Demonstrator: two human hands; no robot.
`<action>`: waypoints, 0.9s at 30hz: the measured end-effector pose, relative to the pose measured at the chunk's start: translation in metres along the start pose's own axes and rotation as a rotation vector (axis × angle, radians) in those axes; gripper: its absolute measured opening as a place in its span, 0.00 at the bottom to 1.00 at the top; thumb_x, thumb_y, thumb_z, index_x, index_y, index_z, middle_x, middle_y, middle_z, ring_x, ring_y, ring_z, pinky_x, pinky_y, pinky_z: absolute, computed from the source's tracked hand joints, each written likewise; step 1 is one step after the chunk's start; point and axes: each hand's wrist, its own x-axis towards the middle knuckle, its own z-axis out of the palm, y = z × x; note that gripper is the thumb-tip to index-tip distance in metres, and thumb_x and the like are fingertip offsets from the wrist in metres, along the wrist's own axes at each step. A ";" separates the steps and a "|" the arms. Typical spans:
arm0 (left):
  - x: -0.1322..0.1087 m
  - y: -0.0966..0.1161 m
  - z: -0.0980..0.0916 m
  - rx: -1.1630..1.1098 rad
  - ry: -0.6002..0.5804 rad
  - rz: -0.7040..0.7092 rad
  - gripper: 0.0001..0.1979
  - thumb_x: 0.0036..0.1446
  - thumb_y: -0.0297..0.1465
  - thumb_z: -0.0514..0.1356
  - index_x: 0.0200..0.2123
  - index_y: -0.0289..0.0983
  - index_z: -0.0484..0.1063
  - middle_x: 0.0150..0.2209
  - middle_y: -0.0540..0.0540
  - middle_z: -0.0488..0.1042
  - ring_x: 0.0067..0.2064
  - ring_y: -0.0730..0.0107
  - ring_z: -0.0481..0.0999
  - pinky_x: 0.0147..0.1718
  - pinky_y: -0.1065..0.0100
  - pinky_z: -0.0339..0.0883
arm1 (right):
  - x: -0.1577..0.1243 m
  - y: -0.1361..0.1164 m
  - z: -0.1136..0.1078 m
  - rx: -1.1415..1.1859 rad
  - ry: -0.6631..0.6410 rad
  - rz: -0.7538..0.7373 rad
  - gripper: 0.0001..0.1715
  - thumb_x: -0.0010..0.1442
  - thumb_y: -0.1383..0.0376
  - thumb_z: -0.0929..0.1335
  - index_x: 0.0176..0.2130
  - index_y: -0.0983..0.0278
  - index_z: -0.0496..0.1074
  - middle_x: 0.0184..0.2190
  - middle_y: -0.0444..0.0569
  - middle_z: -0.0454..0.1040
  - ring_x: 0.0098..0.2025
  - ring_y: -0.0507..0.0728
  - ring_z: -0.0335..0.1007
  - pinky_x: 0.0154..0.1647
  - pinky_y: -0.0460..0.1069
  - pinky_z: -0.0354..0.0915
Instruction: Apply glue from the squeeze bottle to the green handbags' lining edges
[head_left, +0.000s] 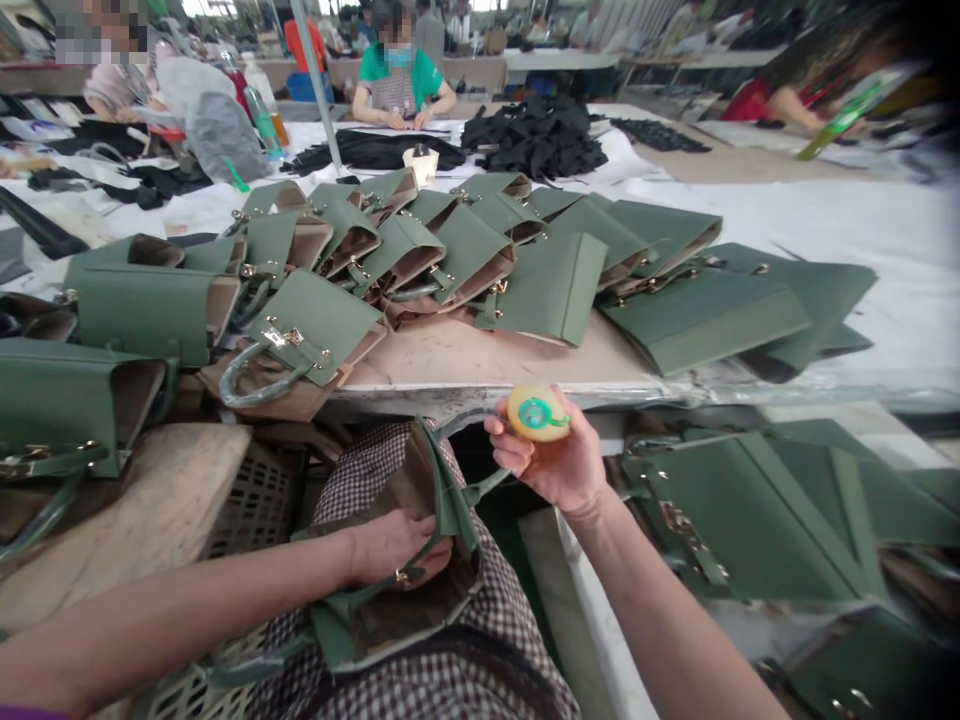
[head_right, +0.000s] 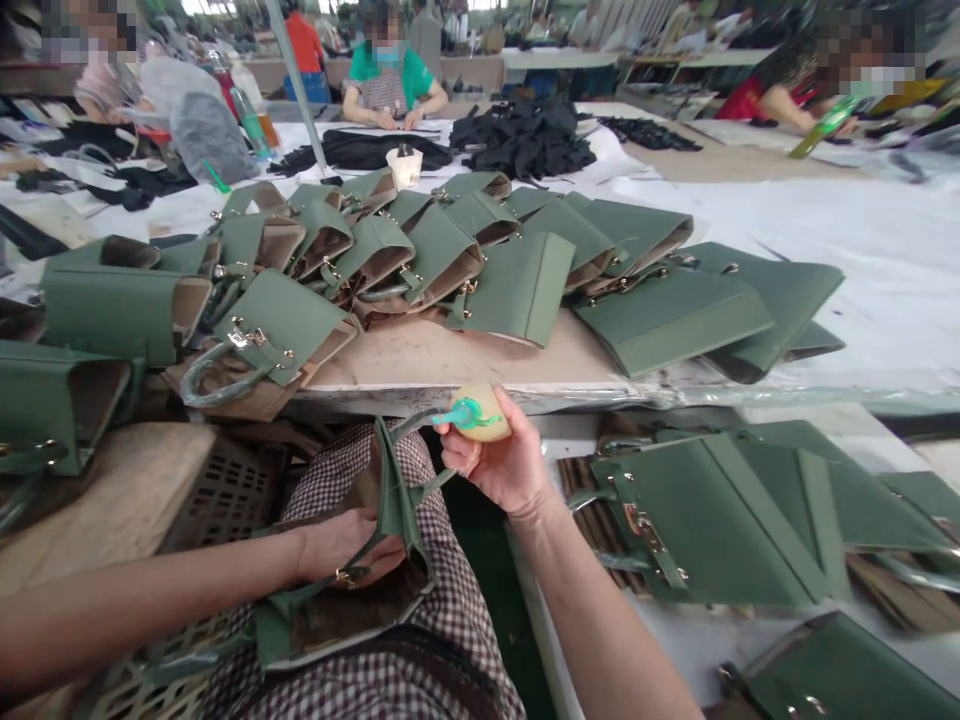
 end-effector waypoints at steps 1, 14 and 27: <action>0.001 0.000 -0.001 -0.017 0.002 0.017 0.09 0.71 0.29 0.52 0.41 0.37 0.72 0.38 0.43 0.79 0.37 0.61 0.77 0.35 0.61 0.70 | -0.001 0.000 0.001 -0.003 0.003 -0.002 0.29 0.60 0.48 0.76 0.43 0.72 0.78 0.37 0.57 0.72 0.25 0.50 0.48 0.27 0.44 0.57; -0.027 -0.044 -0.095 -0.486 -0.020 -0.363 0.06 0.68 0.31 0.49 0.46 0.42 0.63 0.31 0.53 0.70 0.30 0.69 0.67 0.31 0.69 0.61 | -0.018 -0.018 -0.012 -0.141 -0.047 0.022 0.31 0.62 0.45 0.73 0.44 0.70 0.76 0.36 0.56 0.71 0.23 0.47 0.40 0.21 0.43 0.49; -0.011 -0.021 -0.132 -0.209 -0.010 -0.396 0.11 0.58 0.26 0.58 0.41 0.41 0.78 0.33 0.47 0.81 0.34 0.61 0.78 0.38 0.65 0.68 | 0.021 -0.023 -0.021 -0.083 -0.129 0.091 0.30 0.63 0.47 0.75 0.44 0.72 0.75 0.36 0.59 0.74 0.22 0.48 0.45 0.15 0.41 0.50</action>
